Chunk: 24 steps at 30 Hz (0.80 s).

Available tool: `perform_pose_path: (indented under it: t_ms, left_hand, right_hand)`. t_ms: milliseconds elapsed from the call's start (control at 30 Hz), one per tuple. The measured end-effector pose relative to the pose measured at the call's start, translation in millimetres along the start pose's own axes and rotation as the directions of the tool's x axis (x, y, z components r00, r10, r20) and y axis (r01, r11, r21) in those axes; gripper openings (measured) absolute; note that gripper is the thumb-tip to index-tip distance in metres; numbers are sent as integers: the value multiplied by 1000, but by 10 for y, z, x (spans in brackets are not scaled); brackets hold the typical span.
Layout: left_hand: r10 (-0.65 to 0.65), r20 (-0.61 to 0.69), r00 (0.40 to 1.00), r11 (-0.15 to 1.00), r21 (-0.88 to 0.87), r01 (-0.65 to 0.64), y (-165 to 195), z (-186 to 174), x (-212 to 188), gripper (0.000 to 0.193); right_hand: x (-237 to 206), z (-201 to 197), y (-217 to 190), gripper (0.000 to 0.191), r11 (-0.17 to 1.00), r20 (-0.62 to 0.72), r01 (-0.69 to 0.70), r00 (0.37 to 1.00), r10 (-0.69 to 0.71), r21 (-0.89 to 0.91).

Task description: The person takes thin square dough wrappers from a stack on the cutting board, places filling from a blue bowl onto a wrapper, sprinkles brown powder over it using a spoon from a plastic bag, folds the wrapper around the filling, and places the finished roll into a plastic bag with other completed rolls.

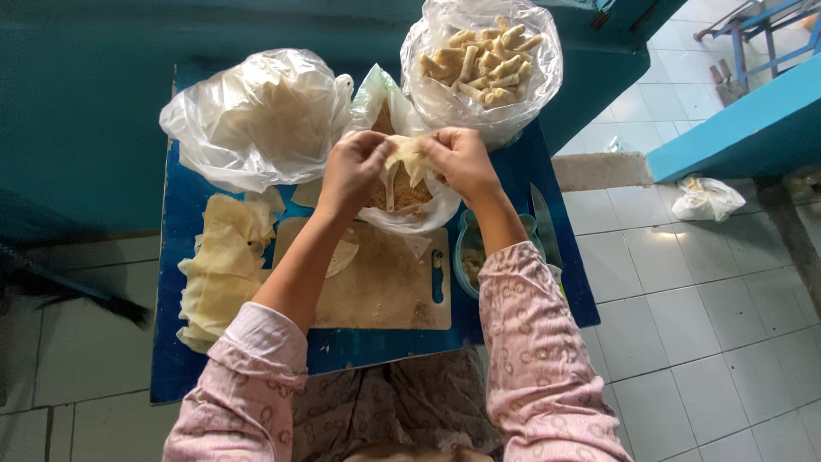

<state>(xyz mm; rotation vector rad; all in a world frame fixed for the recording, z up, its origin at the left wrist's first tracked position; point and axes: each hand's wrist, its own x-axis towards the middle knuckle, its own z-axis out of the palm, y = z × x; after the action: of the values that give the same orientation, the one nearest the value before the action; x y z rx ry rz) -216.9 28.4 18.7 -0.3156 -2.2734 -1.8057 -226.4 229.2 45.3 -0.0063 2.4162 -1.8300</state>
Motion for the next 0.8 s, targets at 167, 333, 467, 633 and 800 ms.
perform_pose_path:
  t_ms: [167,333,467,633,800]
  left_hand:
    - [-166,-91,982,981,-115,155,-59,0,23,23]
    - [-297,55,953,807,-520,281,-48,93,4,25]
    - [-456,294,840,442,-745,501,-32,223,-85,22]
    - [-330,-47,943,761,-605,236,-110,140,-89,22]
    - [-7,-270,963,997,-80,-15,44,-9,-47,22]
  right_hand:
    - [8,-39,69,21,973,-63,112,993,-101,201]
    - [-21,130,30,24,973,-116,196,976,-182,125]
    - [-134,279,-200,19,954,-97,107,992,-82,281]
    - [-310,-24,-492,27,924,-23,359,933,-359,131]
    - [-53,10,-454,19,516,55,271,917,-395,-813]
